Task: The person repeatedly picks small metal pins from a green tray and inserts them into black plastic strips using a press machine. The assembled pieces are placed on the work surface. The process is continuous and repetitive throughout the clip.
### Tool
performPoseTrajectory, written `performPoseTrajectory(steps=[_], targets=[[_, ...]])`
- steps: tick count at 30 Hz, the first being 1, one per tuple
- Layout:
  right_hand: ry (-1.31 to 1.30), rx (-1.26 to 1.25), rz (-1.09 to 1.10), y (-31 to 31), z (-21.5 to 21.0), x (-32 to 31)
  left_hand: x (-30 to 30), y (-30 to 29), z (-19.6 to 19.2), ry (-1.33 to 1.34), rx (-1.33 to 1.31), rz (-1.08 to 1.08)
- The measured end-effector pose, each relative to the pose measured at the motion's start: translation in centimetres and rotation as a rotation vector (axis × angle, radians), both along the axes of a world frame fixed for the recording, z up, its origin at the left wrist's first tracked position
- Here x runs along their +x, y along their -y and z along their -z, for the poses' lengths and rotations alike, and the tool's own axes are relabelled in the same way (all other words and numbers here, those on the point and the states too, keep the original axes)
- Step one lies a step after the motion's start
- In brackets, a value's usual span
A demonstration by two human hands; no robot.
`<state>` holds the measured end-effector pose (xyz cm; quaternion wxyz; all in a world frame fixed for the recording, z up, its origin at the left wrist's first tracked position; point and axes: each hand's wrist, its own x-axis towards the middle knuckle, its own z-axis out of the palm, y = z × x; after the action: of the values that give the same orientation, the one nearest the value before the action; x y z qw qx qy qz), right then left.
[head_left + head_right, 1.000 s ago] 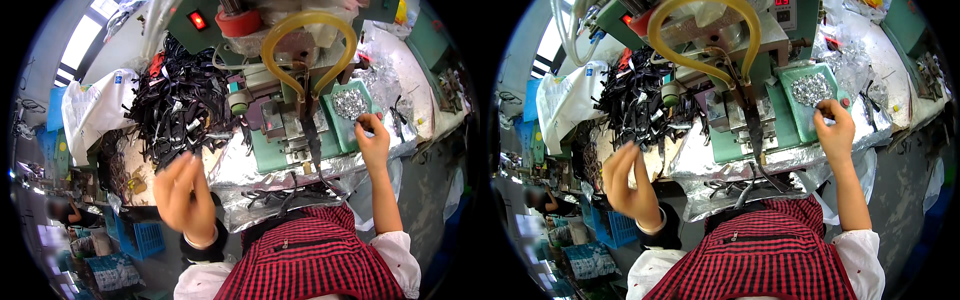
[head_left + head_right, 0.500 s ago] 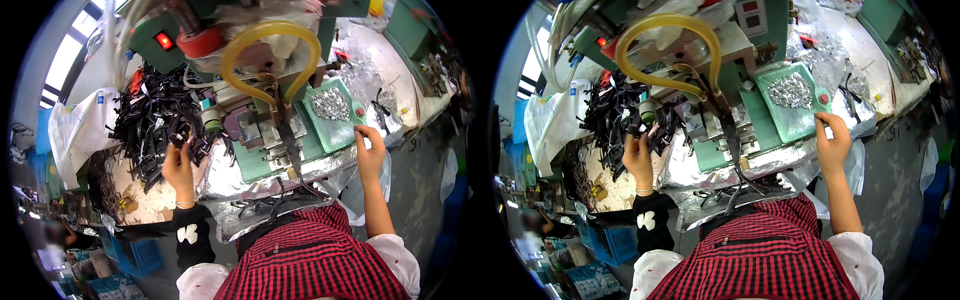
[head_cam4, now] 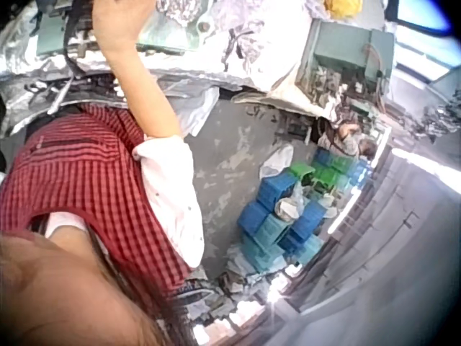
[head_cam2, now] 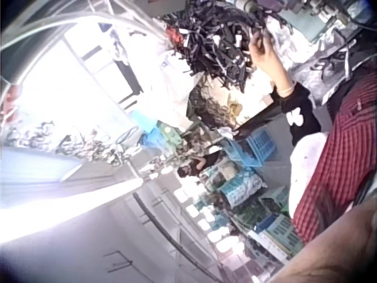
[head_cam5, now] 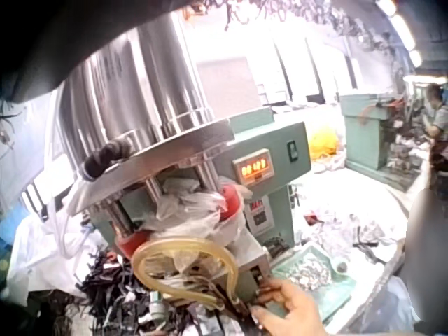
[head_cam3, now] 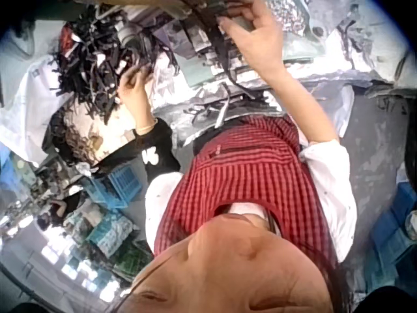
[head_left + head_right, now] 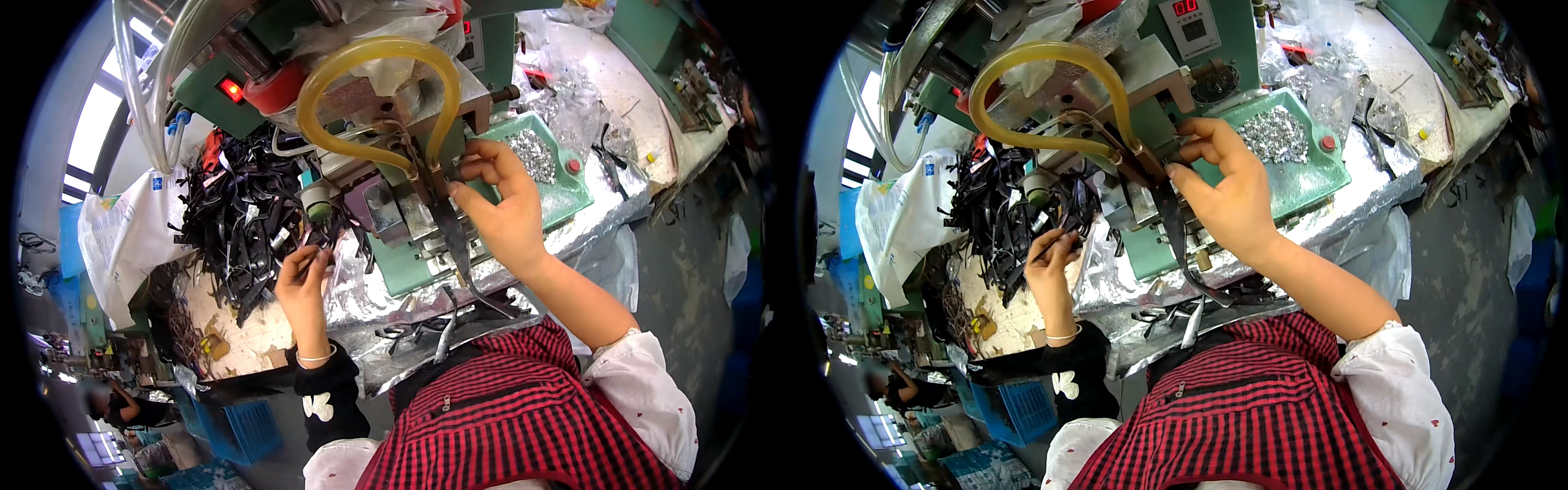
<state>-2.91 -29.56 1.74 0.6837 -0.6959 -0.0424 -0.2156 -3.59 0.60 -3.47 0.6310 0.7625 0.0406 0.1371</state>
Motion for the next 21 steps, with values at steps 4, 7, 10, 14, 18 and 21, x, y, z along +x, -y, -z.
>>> performPoseTrajectory(steps=[4,7,10,14,18,21], targets=[[-0.019,0.106,-0.062,-0.5,-1.1,-0.2,-2.3,7.4,-10.9,0.463,-0.002,0.116],[-0.077,0.042,-0.065,-0.8,-2.8,-0.8,-1.1,9.5,-14.8,0.645,0.411,0.064],[-0.102,0.143,-0.107,-0.6,-3.7,-2.0,-0.7,10.2,-14.9,0.491,0.08,-0.013],[-0.067,-0.163,-0.294,2.1,-4.4,-4.0,-2.2,10.8,-10.1,0.922,0.571,0.245],[-0.239,-0.433,0.234,9.3,3.7,-1.7,-2.1,14.7,-7.2,0.998,0.817,0.364],[0.048,-0.793,0.197,10.3,6.9,-3.2,-0.9,14.2,-5.8,1.022,0.812,0.314]])
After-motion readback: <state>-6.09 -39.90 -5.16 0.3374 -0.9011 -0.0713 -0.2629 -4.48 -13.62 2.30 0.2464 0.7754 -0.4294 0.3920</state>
